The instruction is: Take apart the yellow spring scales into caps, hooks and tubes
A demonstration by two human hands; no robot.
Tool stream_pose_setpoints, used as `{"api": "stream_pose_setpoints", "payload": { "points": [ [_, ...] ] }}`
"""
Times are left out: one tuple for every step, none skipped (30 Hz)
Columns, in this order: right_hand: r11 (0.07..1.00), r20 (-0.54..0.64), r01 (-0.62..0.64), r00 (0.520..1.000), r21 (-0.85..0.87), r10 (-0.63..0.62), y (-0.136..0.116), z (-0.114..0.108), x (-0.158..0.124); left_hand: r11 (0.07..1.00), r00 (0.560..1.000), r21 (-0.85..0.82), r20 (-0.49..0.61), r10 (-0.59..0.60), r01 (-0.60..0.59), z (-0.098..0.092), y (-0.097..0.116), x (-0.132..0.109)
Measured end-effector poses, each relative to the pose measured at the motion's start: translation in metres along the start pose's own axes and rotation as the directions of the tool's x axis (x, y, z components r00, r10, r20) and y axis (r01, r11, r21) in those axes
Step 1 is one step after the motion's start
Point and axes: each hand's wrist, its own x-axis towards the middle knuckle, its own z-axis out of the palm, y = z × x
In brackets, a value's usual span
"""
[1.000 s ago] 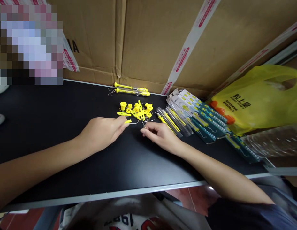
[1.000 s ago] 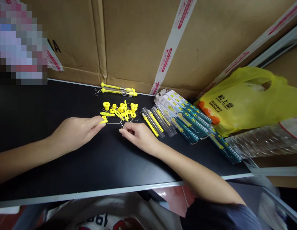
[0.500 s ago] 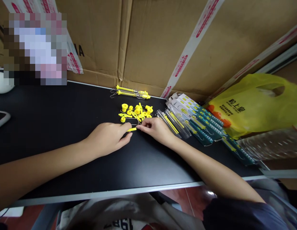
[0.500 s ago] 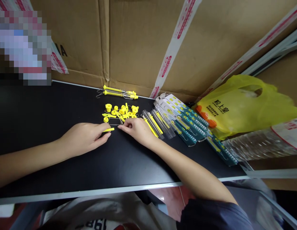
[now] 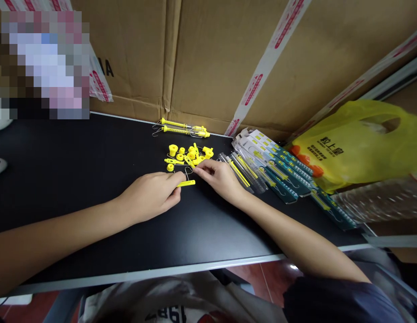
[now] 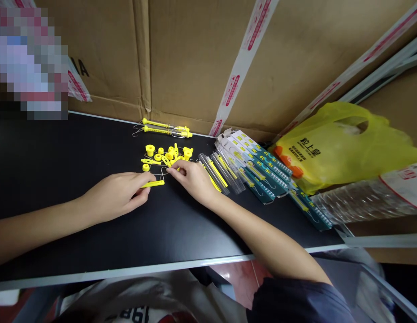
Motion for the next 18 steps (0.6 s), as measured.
{"api": "stream_pose_setpoints", "payload": {
  "points": [
    [1.0,-0.013,0.015,1.0,0.024,-0.015,-0.002,-0.002,-0.002,1.0,1.0,-0.011,-0.007,0.01,-0.01,0.0,0.0,0.0],
    [0.998,-0.021,0.033,0.999,0.052,-0.032,-0.005,-0.004,-0.004,1.0,1.0,-0.017,-0.014,0.023,-0.023,0.001,-0.001,0.0],
    [0.995,-0.017,0.058,0.998,0.087,-0.057,-0.008,-0.005,-0.007,0.999,0.999,-0.017,-0.022,0.038,-0.038,0.001,-0.001,0.0],
    [0.989,-0.005,0.074,0.997,0.125,-0.074,-0.013,-0.007,-0.01,0.998,0.998,-0.013,-0.028,0.053,-0.053,0.002,-0.001,0.0],
    [0.984,0.012,0.09,0.996,0.154,-0.093,-0.017,-0.008,-0.013,0.998,0.997,-0.006,-0.034,0.069,-0.069,0.002,-0.002,0.0],
    [0.98,0.03,0.107,0.993,0.169,-0.114,-0.02,-0.009,-0.017,0.996,0.996,0.001,-0.037,0.085,-0.085,0.003,-0.002,-0.001],
    [0.978,0.059,0.117,0.99,0.171,-0.129,-0.024,-0.009,-0.02,0.995,0.994,0.004,-0.036,0.103,-0.103,0.003,-0.002,-0.001],
    [0.98,0.085,0.12,0.987,0.161,-0.135,-0.026,-0.008,-0.022,0.993,0.992,0.002,-0.034,0.12,-0.12,0.004,-0.002,-0.001],
    [0.981,0.11,0.12,0.984,0.149,-0.137,-0.028,-0.007,-0.025,0.991,0.99,-0.007,-0.033,0.135,-0.135,0.004,-0.002,-0.001],
    [0.983,0.131,0.121,0.982,0.139,-0.139,-0.029,-0.006,-0.027,0.989,0.988,-0.02,-0.034,0.147,-0.148,0.005,-0.002,-0.001],
    [0.983,0.145,0.121,0.979,0.136,-0.14,-0.029,-0.005,-0.028,0.987,0.987,-0.032,-0.037,0.155,-0.156,0.005,-0.002,-0.002],
    [0.983,0.153,0.121,0.978,0.141,-0.142,-0.029,-0.004,-0.029,0.986,0.987,-0.043,-0.041,0.158,-0.16,0.005,-0.002,-0.002],
    [0.981,0.154,0.119,0.978,0.156,-0.143,-0.028,-0.003,-0.029,0.986,0.986,-0.052,-0.046,0.159,-0.161,0.005,-0.002,-0.002],
    [0.977,0.152,0.113,0.978,0.181,-0.141,-0.027,-0.003,-0.03,0.985,0.986,-0.059,-0.051,0.156,-0.159,0.005,-0.002,-0.002],
    [0.972,0.149,0.1,0.98,0.211,-0.133,-0.026,-0.003,-0.03,0.986,0.987,-0.066,-0.055,0.152,-0.156,0.005,-0.002,-0.002],
    [0.966,0.144,0.083,0.982,0.245,-0.121,-0.025,-0.003,-0.03,0.986,0.987,-0.073,-0.064,0.144,-0.149,0.004,-0.003,-0.002],
    [0.958,0.142,0.064,0.984,0.281,-0.107,-0.024,-0.003,-0.029,0.987,0.989,-0.082,-0.074,0.132,-0.138,0.004,-0.003,-0.002],
    [0.947,0.138,0.044,0.986,0.318,-0.092,-0.023,-0.004,-0.029,0.988,0.989,-0.091,-0.085,0.118,-0.125,0.004,-0.004,-0.002]
  ]
}}
